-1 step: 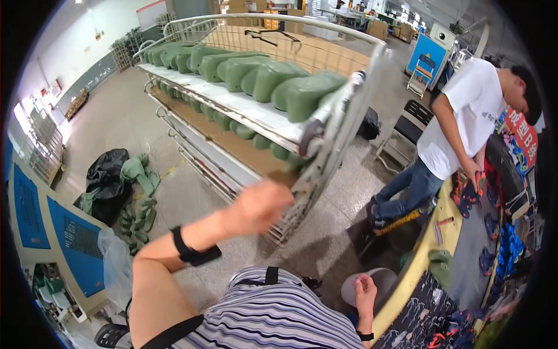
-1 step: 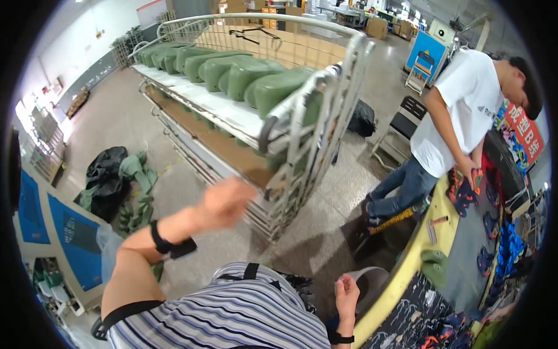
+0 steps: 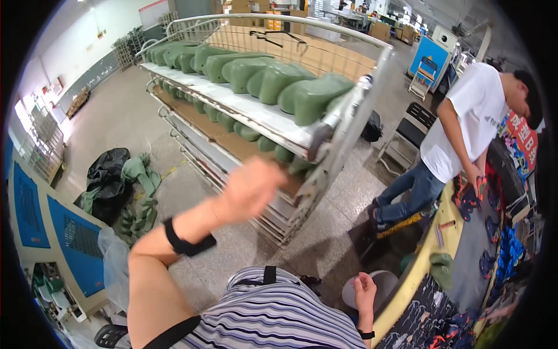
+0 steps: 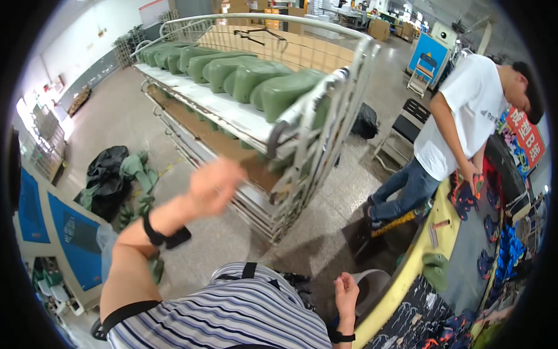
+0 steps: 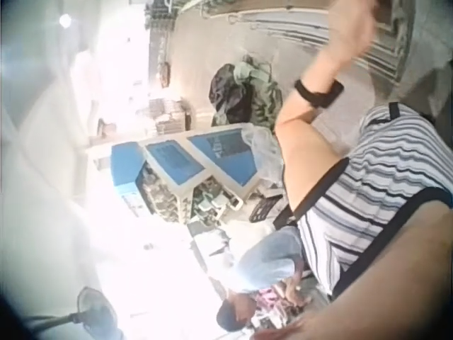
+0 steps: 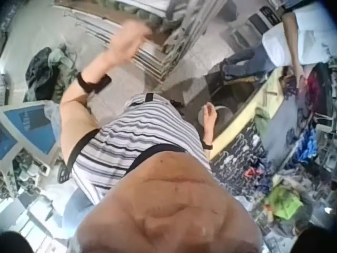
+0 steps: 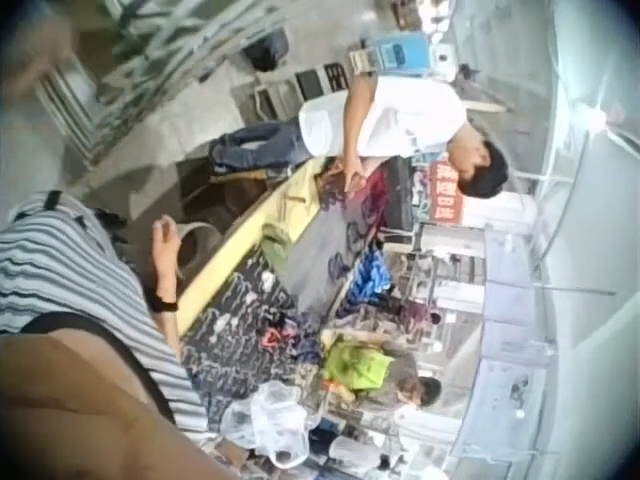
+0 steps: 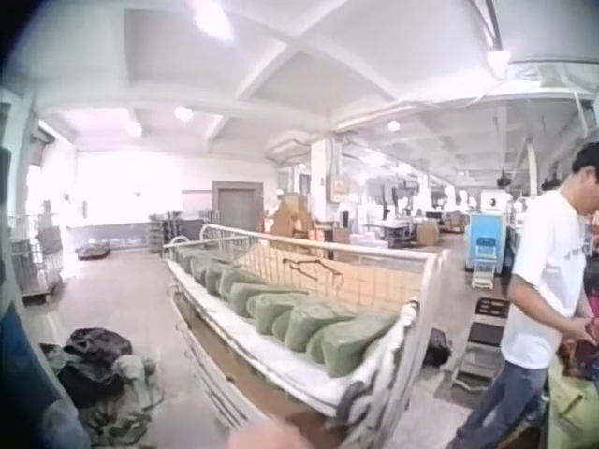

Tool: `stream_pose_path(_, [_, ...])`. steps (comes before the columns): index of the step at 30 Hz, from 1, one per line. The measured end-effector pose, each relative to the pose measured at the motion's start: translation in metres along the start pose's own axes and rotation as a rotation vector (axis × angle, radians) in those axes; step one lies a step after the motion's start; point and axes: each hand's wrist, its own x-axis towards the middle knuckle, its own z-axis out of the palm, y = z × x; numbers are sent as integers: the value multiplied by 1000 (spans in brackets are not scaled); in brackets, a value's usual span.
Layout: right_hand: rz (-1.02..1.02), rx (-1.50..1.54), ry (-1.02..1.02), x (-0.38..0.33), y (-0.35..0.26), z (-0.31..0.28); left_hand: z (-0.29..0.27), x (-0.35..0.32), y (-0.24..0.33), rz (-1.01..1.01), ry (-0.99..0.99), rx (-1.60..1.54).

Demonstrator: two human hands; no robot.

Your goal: Moving shoe lasts and uppers between a storage cart and workbenches in a shoe manufacturing facility.

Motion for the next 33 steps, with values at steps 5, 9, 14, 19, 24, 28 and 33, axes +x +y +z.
stream_pose_path(5, [-52,-126,-247,41,-45,68,-76,95,-97,-274,80,23])
stream_pose_path(9, [-84,-264,-418,55,-90,101,-61,161,-157,-164,-155,253])
stream_pose_path(14, [-89,-358,-479,67,-90,109,-3,190,-165,-362,-964,476])
stream_pose_path(19, [-34,-429,-339,57,-65,111,-6,192,-187,-593,-943,154])
stream_pose_path(24, [36,-214,-265,30,-59,120,-10,177,-198,-646,-781,-3])
stream_pose_path(28, [0,-213,-76,15,-98,161,-80,140,-216,-866,-463,-751])
stream_pose_path(33, [-240,161,251,-2,-195,205,-160,62,-209,-767,-163,-1239])
